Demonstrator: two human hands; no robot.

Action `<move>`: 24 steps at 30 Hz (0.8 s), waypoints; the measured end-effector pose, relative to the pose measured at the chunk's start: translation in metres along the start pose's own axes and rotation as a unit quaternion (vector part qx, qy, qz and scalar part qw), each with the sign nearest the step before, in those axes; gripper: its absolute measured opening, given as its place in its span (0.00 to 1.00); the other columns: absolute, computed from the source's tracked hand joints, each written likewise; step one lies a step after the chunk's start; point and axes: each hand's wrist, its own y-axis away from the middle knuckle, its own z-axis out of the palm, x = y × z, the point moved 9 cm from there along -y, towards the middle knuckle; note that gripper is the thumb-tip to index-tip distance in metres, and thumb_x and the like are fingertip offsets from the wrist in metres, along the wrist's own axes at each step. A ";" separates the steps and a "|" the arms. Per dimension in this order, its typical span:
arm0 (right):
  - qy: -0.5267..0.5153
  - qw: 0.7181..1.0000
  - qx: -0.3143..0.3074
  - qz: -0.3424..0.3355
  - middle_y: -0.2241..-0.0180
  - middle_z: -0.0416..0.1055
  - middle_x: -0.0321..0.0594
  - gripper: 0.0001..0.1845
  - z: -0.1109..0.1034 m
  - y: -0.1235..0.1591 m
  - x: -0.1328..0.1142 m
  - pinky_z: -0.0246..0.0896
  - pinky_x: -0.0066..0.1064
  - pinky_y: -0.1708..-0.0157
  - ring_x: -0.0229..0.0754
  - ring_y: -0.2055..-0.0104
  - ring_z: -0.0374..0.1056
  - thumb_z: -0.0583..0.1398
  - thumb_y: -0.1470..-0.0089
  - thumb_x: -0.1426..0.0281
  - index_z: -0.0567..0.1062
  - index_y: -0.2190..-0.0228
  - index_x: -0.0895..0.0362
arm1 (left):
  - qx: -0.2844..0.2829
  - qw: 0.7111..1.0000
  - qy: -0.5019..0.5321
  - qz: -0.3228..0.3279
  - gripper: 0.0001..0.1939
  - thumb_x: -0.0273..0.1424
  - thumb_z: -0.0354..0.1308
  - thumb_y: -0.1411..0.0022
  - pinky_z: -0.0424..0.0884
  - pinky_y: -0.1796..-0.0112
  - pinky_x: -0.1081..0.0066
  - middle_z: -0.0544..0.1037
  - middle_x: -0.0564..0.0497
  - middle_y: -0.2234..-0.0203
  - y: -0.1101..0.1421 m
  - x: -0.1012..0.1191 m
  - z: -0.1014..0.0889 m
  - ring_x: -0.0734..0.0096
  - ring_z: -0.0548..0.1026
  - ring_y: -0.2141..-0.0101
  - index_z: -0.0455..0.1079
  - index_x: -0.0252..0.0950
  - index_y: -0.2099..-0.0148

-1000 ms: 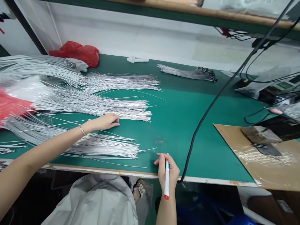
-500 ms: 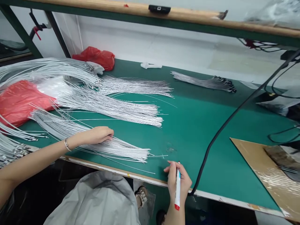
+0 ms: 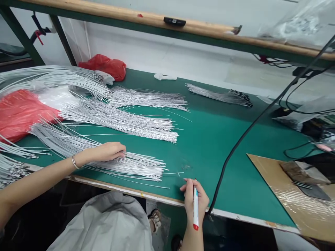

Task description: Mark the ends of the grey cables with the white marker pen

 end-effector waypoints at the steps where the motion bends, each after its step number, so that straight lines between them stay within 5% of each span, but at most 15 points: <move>1: -0.005 1.000 0.003 0.006 0.86 0.67 0.33 0.20 0.000 0.000 0.001 0.57 0.29 0.78 0.34 0.86 0.56 0.59 0.50 0.54 0.73 0.73 0.59 | 0.005 1.000 -0.003 -0.007 0.14 0.38 0.43 0.32 0.58 0.71 0.71 0.70 0.50 0.72 0.000 -0.002 -0.003 0.67 0.68 0.71 0.64 0.37 0.64; 5: -0.014 1.000 0.009 0.007 0.85 0.67 0.33 0.19 -0.001 0.000 0.000 0.57 0.29 0.78 0.34 0.85 0.56 0.59 0.50 0.55 0.73 0.74 0.59 | 0.002 1.000 -0.004 0.000 0.15 0.40 0.39 0.31 0.59 0.70 0.71 0.71 0.50 0.69 0.006 0.006 -0.010 0.68 0.68 0.70 0.62 0.37 0.59; 9: -0.008 1.000 0.012 -0.003 0.84 0.66 0.34 0.20 -0.002 0.001 -0.002 0.54 0.28 0.79 0.34 0.84 0.57 0.58 0.49 0.54 0.73 0.74 0.59 | -0.025 0.995 -0.077 0.064 0.20 0.48 0.51 0.39 0.60 0.66 0.69 0.70 0.48 0.65 0.032 0.034 0.006 0.63 0.67 0.66 0.62 0.35 0.59; 16: -0.010 0.999 0.035 -0.018 0.86 0.66 0.31 0.18 -0.006 0.000 -0.002 0.60 0.32 0.69 0.33 0.86 0.56 0.58 0.49 0.56 0.73 0.75 0.59 | -0.019 0.993 -0.096 0.071 0.12 0.35 0.43 0.31 0.59 0.66 0.69 0.68 0.49 0.68 0.051 0.043 0.027 0.66 0.66 0.67 0.63 0.35 0.63; 22: -0.028 0.999 0.038 -0.011 0.86 0.66 0.31 0.17 -0.005 0.000 -0.001 0.58 0.31 0.72 0.33 0.86 0.57 0.59 0.51 0.57 0.73 0.75 0.59 | -0.027 0.999 0.006 0.026 0.14 0.35 0.42 0.31 0.57 0.70 0.72 0.68 0.52 0.74 0.037 0.028 0.007 0.70 0.65 0.73 0.63 0.35 0.66; 24: -0.057 0.994 0.088 -0.002 0.87 0.66 0.31 0.16 -0.012 0.001 -0.005 0.54 0.28 0.78 0.33 0.86 0.56 0.59 0.51 0.58 0.73 0.75 0.60 | -0.043 0.998 0.047 0.011 0.15 0.36 0.41 0.31 0.56 0.71 0.73 0.69 0.52 0.75 0.032 0.025 -0.005 0.72 0.65 0.74 0.64 0.35 0.66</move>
